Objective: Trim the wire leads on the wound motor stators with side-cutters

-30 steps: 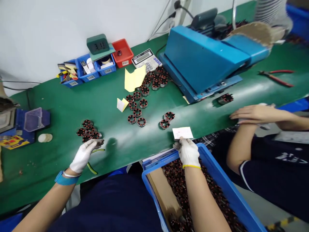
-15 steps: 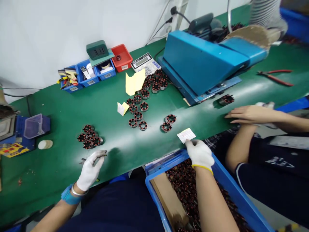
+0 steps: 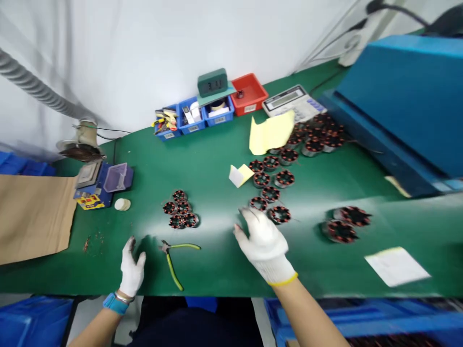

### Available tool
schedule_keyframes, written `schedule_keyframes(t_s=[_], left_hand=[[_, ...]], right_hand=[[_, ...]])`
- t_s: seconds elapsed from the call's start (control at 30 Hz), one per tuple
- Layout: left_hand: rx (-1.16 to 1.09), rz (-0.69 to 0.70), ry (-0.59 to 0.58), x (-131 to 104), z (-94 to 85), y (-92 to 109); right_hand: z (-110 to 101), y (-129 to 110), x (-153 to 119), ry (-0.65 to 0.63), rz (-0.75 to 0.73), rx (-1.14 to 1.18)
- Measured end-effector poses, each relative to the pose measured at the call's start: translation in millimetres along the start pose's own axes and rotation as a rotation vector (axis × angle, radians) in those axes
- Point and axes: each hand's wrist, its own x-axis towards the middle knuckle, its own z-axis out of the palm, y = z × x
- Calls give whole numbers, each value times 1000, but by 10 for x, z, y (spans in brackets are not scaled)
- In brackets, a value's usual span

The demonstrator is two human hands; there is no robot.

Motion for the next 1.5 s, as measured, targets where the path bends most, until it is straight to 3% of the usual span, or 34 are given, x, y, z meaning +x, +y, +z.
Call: schedule_keyframes(t_s=[0.1, 0.17, 0.3, 0.4, 0.47, 0.6, 0.73, 0.87, 1.03, 1.2, 1.33, 1.5], left_hand=[[46, 93, -66, -62, 51, -325], [60, 158, -89, -143, 100, -442], [10, 182, -37, -235, 212, -519], [-70, 189, 2, -211, 280, -497], [-133, 206, -9, -175, 302, -458], [-306, 269, -104, -98, 299, -377], [-468, 306, -111, -39, 295, -349], [-565, 304, -94, -1, 310, -347], [-579, 320, -118, 18, 313, -343], [-618, 300, -124, 14, 329, -368], [-616, 256, -135, 1, 340, -377], [-558, 226, -151, -77, 333, -442]], right_hand=[[378, -296, 706, 32, -127, -119], [575, -359, 1074, 85, -109, -209], [981, -300, 1381, 116, -18, -294], [1241, -240, 1294, 132, -45, -285], [1323, -220, 1126, 209, -20, -282], [1271, -196, 647, 333, 124, -323], [1188, -181, 223, 323, 202, -408], [1202, -185, 62, 301, 196, -478], [1238, -202, 104, 316, 168, -535], [1252, -268, 280, 318, -15, -614], [1281, -295, 537, 272, -94, -660], [1327, -164, 840, 148, -177, -673]])
